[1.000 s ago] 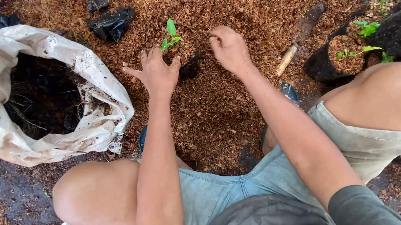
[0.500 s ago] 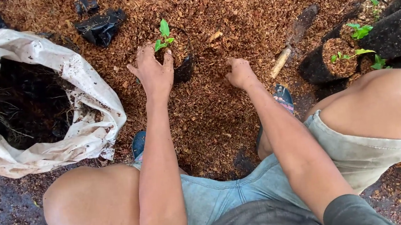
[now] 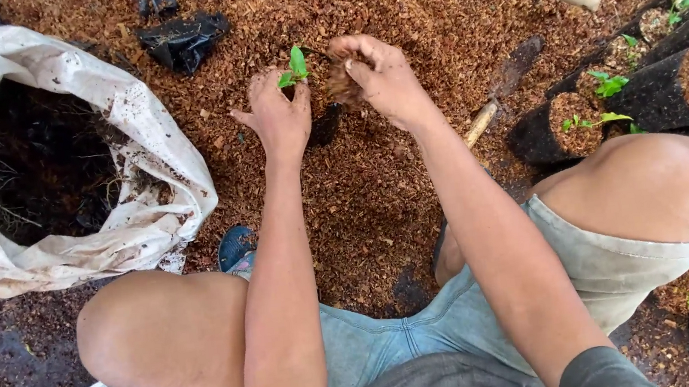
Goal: The person plants a small seedling into a black plastic bag filled with soil. They use their hands to pack the soil around the plant and then place the bag with the seedling among other similar bags.
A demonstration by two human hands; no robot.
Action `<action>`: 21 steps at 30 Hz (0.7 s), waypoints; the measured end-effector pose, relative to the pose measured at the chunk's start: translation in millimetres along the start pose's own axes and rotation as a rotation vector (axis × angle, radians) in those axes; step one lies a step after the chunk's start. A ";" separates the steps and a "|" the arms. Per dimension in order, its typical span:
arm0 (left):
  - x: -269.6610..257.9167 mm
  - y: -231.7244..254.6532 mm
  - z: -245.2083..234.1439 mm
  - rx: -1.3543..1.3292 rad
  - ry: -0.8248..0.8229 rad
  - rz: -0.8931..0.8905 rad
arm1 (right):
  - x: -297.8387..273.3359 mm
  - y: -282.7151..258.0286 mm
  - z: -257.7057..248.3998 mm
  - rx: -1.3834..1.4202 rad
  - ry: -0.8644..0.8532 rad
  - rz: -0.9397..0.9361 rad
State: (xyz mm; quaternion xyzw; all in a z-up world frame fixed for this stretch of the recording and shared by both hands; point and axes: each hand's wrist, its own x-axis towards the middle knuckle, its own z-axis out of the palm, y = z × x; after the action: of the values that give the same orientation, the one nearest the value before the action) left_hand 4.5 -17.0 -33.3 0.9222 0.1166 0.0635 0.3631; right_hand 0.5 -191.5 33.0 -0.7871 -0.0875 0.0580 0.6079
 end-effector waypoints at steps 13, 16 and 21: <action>-7.6 -9.5 1.5 -0.095 0.040 0.066 | -19.0 54.2 36.7 -0.839 0.369 -0.509; -2.9 -27.0 19.2 -0.231 0.127 0.166 | -23.1 87.7 53.1 -1.185 0.162 -0.579; -12.4 -18.8 7.5 -0.291 0.136 0.265 | -11.0 70.7 51.4 -1.205 0.013 -0.129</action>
State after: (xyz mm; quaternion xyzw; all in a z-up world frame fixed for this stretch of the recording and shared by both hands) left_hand -9.2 -11.8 -52.1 0.8609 0.0078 0.1888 0.4724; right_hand -15.7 -162.5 -48.7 -0.9862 -0.1487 -0.0433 0.0581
